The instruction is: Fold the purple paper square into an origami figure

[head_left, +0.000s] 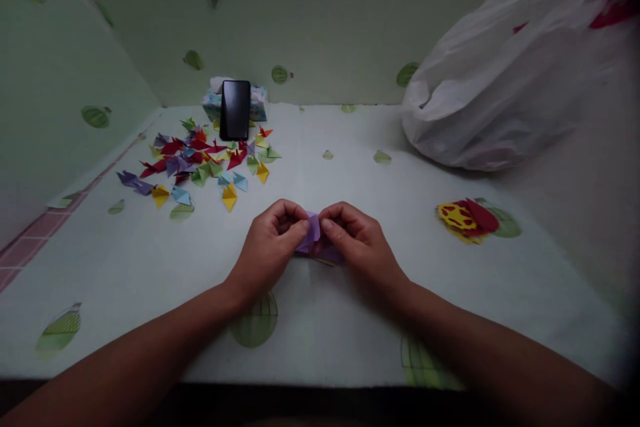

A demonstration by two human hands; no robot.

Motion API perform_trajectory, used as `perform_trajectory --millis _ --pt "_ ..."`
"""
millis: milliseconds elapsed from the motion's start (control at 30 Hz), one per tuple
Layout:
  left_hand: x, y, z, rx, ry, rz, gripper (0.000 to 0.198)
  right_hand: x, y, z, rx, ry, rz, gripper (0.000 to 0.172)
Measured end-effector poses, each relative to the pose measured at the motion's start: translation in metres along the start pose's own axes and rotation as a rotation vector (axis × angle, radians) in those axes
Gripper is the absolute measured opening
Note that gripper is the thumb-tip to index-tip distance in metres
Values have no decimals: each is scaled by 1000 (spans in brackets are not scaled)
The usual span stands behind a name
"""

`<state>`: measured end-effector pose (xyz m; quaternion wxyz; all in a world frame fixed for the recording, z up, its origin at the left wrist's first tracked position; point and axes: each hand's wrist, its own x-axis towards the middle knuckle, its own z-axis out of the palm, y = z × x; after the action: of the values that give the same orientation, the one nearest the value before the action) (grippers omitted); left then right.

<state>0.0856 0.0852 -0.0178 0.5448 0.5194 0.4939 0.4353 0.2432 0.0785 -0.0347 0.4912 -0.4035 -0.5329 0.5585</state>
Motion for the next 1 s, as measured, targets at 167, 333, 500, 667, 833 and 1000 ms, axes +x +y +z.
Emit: perform_trajectory --millis 167,333,500,667,833,1000 --pt "1 -3 -1 -18 21 5 11 2 2 -1 71 -20 52 11" --pt "1 0 -1 15 21 4 11 4 3 -1 102 -33 69 12" --pt "1 -1 0 31 -22 12 11 4 4 0 117 -29 89 15" --pt "0 -5 -2 32 -49 26 11 3 5 -1 128 -8 119 18" --pt "0 -5 -1 66 -50 50 8 2 2 0 -8 47 102 20" --pt "0 -2 0 88 -37 65 6 -1 1 2 -186 131 59 19"
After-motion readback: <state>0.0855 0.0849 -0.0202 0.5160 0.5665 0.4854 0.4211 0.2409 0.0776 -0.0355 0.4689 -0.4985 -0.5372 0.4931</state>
